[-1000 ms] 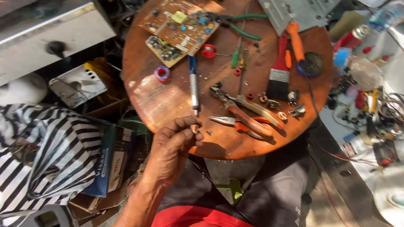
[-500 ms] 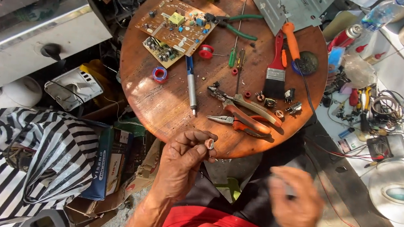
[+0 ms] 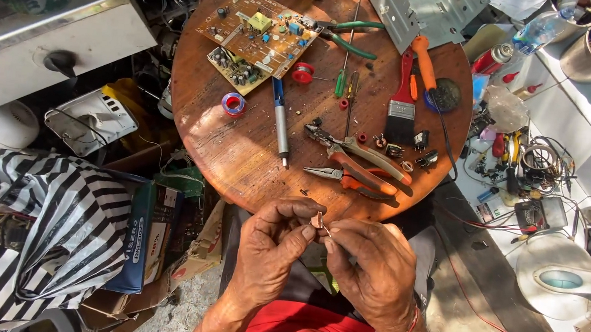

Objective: The person is performing delicate repair work on electronic components, specifically manipulating wires and a small connector using pliers and their hands on a cluttered workbench.

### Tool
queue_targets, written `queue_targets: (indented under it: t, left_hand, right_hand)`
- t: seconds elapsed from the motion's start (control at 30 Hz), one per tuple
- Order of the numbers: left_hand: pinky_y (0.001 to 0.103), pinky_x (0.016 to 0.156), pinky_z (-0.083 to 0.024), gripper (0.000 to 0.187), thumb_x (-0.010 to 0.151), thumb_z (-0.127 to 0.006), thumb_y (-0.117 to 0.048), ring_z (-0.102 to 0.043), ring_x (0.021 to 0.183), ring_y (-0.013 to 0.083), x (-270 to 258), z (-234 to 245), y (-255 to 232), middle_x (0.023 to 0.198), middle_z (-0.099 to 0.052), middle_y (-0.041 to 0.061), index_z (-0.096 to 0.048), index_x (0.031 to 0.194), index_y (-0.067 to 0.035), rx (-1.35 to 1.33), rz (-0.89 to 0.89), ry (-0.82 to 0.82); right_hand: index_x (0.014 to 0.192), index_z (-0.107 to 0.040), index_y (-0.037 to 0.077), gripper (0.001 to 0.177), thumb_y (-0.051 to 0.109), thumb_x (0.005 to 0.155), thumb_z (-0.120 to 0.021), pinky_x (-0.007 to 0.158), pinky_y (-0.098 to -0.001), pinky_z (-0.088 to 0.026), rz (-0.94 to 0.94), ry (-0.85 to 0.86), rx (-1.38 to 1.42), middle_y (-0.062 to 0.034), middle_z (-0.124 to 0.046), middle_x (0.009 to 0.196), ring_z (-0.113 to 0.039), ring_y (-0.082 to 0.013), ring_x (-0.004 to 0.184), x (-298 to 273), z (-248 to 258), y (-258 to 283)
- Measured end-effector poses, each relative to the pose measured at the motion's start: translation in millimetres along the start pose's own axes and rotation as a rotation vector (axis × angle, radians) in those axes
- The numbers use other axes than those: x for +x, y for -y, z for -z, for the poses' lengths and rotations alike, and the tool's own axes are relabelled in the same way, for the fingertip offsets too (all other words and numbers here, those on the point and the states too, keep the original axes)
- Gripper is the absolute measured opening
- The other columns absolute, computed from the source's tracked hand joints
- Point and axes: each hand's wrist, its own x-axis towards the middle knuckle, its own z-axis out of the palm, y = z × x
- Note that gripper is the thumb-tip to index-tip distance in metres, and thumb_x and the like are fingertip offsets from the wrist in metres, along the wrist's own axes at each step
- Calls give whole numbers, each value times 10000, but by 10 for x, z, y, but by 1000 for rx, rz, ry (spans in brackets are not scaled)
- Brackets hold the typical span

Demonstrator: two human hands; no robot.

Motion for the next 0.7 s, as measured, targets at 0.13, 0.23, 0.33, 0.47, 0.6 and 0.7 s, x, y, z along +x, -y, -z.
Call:
queue_targets:
  t: [0.13,0.23,0.33,0.47,0.6,0.7]
  left_hand:
    - [283,827,-598,262,920,-705,47,-702,881,180,-11,7,24,1031,-732,155,-661,1176,83,16,40,13]
    - [203,762,-557,352,873,-719,100,-669,841,114,-27,22,52,1013,-732,123,-665,1220,89,74,67,49]
    - [248,822,-585,300,894,-720,60,-697,890,151,-33,-19,25,1048,-722,126,-683,1191,82,115,36,68]
    - [242,805,-581,285,902,-734,34,-683,890,135,-7,-101,-20,1057,-727,125,-639,1170,53,188,-22,86]
    - [232,701,-532,147,911,-731,5,-636,809,121,24,-91,-27,1063,-733,111,-698,1050,39,346,-80,117]
    - [224,625,-483,84,904,-737,-8,-586,733,98,62,-118,-54,1024,-734,93,-697,977,4,442,-180,156]
  right_hand:
    - [886,-670,59,107,86,824,-754,678,-286,-500,-31,-4,40,-24,-747,878,-660,-142,691,71,15,12]
    - [934,-661,56,122,130,857,-720,633,-279,-530,-156,18,173,-44,-720,875,-650,-149,691,42,14,-32]
    - [950,-682,54,92,79,870,-720,529,-210,-436,-337,65,379,-25,-705,864,-561,-88,624,12,41,-61]
    - [920,-701,23,54,56,881,-718,607,-231,-471,-410,116,549,-32,-700,862,-575,-105,675,-19,81,-138]
    - [901,-740,7,62,55,862,-735,534,-219,-444,-429,109,470,-27,-714,811,-550,-87,609,-14,114,-143]
    - [951,-762,15,99,48,861,-738,496,-209,-425,-382,82,442,-37,-715,813,-536,-79,584,-8,121,-118]
